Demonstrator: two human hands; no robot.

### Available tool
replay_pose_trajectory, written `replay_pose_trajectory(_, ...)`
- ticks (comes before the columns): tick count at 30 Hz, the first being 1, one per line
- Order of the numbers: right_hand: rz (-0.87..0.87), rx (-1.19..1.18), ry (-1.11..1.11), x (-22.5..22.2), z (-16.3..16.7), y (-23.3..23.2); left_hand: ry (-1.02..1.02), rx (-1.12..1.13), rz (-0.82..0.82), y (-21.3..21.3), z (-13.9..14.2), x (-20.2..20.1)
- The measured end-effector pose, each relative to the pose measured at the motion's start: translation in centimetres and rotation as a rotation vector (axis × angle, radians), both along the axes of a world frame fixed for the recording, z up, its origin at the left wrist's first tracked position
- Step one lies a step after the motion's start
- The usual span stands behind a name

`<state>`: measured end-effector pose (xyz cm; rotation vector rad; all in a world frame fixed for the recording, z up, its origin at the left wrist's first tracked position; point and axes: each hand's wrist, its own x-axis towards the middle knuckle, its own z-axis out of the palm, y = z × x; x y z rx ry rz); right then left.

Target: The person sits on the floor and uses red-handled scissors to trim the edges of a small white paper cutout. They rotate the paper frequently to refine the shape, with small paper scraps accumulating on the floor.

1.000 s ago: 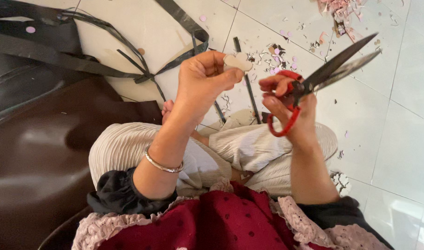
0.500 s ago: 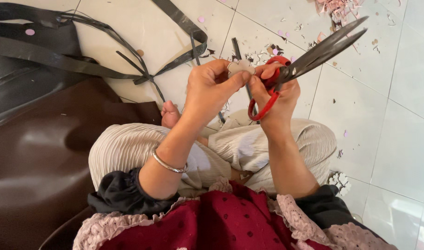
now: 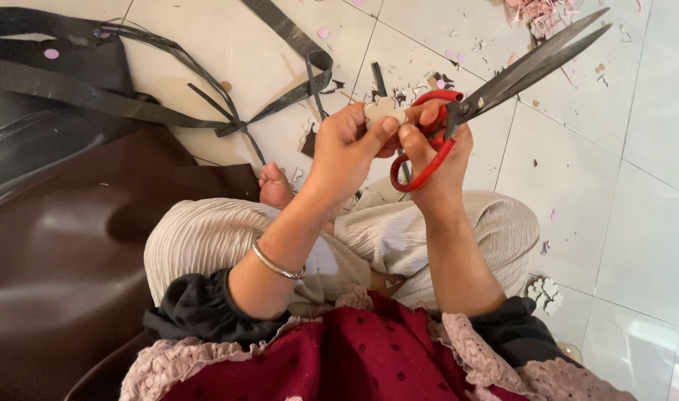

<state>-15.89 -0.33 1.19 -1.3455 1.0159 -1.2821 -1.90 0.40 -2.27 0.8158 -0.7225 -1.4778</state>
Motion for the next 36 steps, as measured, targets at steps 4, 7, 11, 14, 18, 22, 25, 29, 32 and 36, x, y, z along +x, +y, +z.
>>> replay_pose_trajectory(4,0.057,0.001,-0.07,-0.3,-0.5,-0.2,0.172,0.071,-0.05,-0.3,-1.0,-0.4)
replay_pose_trajectory(7,0.058,0.036,-0.147,-0.7,-0.5,-0.2,0.26,0.135,-0.018,-0.8,-1.2,0.1)
replay_pose_trajectory(11,-0.05,0.063,-0.159,-1.0,-0.4,-0.7,0.2,0.058,0.052,-1.0,-1.0,2.9)
replay_pose_trajectory(14,-0.126,0.065,-0.072,-1.5,-0.2,-1.2,0.166,0.08,0.021,-0.9,-0.8,2.9)
replay_pose_trajectory(18,-0.122,0.021,0.051,-1.8,-0.5,-0.9,0.086,0.125,-0.028,-1.2,-1.0,2.0)
replay_pose_trajectory(22,-0.062,-0.032,-0.034,-1.3,-1.1,-0.6,-0.021,0.004,-0.063,-0.9,-1.3,1.0)
replay_pose_trajectory(25,-0.113,-0.045,-0.006,-1.2,-1.1,-0.5,-0.168,-0.1,0.01,-0.4,-1.1,0.9)
replay_pose_trajectory(29,-0.151,0.091,0.007,-1.5,-0.8,-0.4,-0.141,-0.007,0.038,-0.6,-0.5,1.1)
replay_pose_trajectory(32,-0.064,0.136,-0.229,-1.9,-0.5,-0.5,0.025,0.084,0.014,-0.9,-0.2,1.4)
replay_pose_trajectory(36,-0.045,0.155,-0.247,-2.4,-0.1,-0.8,-0.035,0.162,0.002,-1.1,-0.4,2.1)
